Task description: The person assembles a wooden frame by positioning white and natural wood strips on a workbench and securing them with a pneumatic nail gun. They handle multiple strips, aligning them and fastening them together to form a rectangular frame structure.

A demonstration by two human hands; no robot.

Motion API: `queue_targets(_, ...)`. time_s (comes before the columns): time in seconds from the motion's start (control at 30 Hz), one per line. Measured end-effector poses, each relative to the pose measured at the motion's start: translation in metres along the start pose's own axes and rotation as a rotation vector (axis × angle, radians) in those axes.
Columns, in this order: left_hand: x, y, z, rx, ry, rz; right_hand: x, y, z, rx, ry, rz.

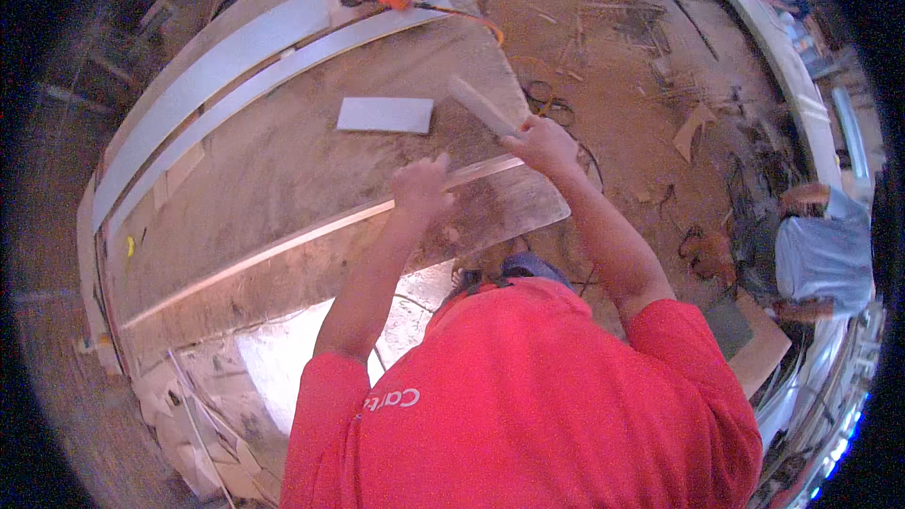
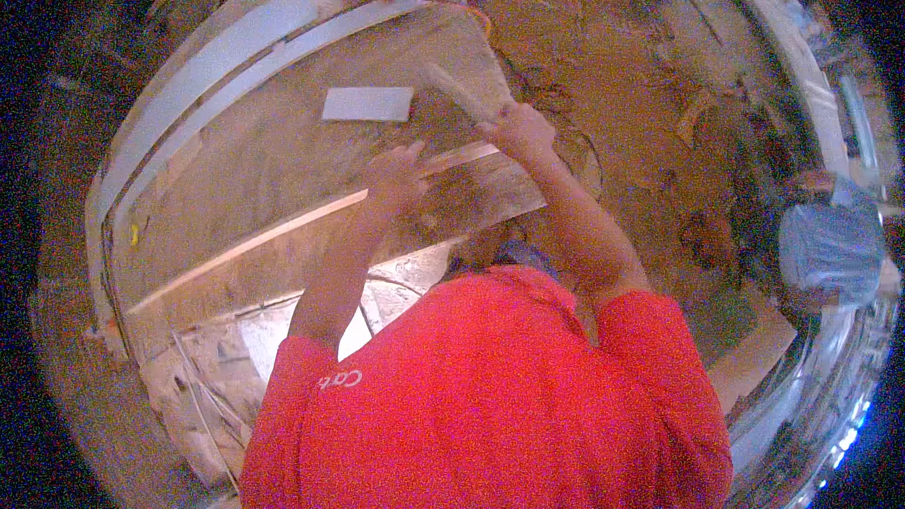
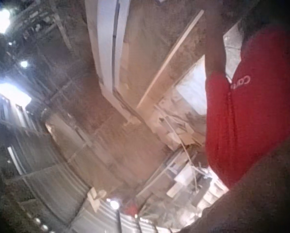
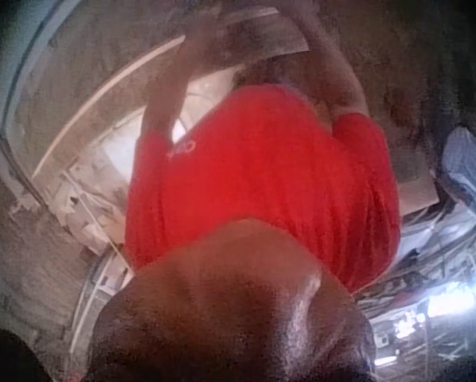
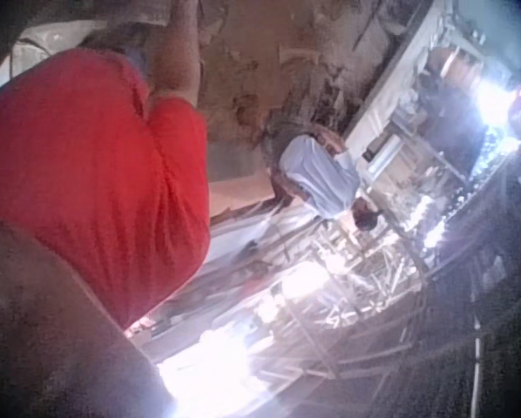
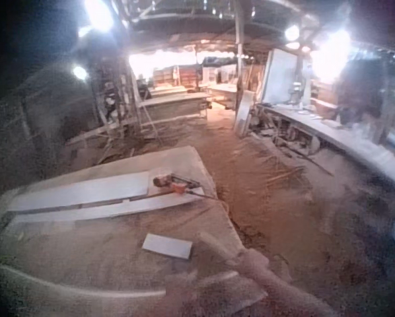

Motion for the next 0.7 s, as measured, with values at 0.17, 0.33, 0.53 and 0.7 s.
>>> queue_targets(0.17, -0.011, 0.018, -0.005, 0.017, 0.030, 0.044, 0.001, 0.009, 0.000, 0.061, 0.004, -0.042)
queue_targets(0.33, -0.052, 0.059, -0.012, -0.025, 0.005, 0.463, 0.027, 0.011, 0.013, 0.158, 0.180, 0.214)
queue_targets(0.53, -0.139, 0.051, -0.045, -0.366, 0.236, 0.725, 0.060, -0.007, -0.025, -0.038, 0.313, 0.092)
queue_targets(0.7, -0.192, 0.023, -0.055, -0.509, 0.432, 0.813, 0.154, -0.061, -0.005, 0.047, 0.356, -0.058)
Point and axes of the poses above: each hand's wrist, its own x-axis towards the middle knuckle, its own y-axis out of the back of the hand, z = x × y, the point moved 10 cm from there along x, towards the middle knuckle, and after that the axes turned 7 degrees about -x, right-handed, at the moved point
